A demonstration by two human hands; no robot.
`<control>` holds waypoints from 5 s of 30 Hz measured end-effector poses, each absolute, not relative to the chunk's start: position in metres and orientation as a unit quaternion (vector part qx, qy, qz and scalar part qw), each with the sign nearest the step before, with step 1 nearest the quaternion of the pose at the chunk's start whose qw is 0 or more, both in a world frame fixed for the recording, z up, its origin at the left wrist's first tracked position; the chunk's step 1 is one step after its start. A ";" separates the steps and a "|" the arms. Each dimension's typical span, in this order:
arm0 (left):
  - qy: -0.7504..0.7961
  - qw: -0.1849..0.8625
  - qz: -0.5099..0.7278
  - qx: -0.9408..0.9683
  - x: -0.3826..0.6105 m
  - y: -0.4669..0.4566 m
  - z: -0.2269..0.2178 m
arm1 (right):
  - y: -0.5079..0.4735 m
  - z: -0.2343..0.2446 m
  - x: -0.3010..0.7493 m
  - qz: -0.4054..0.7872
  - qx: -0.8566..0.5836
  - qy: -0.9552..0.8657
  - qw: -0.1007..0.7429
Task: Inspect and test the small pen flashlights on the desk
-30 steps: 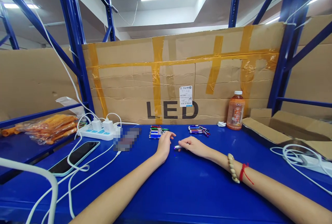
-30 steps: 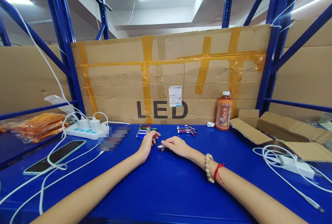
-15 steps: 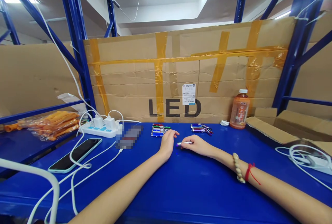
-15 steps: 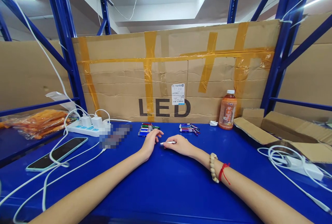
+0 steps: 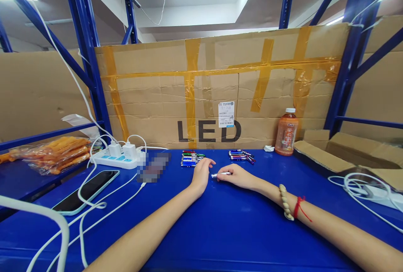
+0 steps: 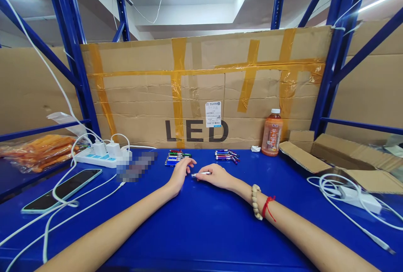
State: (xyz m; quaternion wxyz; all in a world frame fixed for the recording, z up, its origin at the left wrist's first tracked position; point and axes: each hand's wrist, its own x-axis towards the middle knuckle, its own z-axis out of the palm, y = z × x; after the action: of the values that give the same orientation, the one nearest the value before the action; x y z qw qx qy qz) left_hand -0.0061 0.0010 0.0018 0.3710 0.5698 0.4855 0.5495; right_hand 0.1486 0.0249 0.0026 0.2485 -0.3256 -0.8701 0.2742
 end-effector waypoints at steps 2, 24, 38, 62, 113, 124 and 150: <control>0.483 0.370 0.549 0.573 -0.006 0.001 0.001 | 0.024 0.003 0.148 0.278 -0.334 -0.866 0.249; 0.492 0.363 0.550 0.569 -0.005 0.000 0.003 | 0.024 0.003 0.150 0.274 -0.335 -0.869 0.240; 0.490 0.367 0.551 0.567 -0.005 0.003 0.002 | 0.027 -0.001 0.151 0.268 -0.339 -0.866 0.252; 0.487 0.372 0.550 0.567 -0.007 0.004 0.000 | 0.031 -0.002 0.153 0.254 -0.333 -0.875 0.243; 0.487 0.356 0.546 0.581 -0.006 0.003 -0.001 | 0.028 -0.003 0.151 0.249 -0.328 -0.875 0.254; 0.478 0.367 0.554 0.574 -0.007 0.006 -0.003 | 0.031 -0.007 0.152 0.233 -0.333 -0.878 0.253; 0.481 0.365 0.553 0.575 -0.007 0.002 0.000 | 0.027 0.001 0.152 0.231 -0.326 -0.885 0.239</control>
State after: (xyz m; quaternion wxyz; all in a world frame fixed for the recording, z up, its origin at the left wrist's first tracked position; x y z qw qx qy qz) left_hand -0.0068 0.0022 -0.0005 0.3648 0.5747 0.4809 0.5525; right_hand 0.1524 0.0271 0.0008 0.2391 -0.3262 -0.8850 0.2307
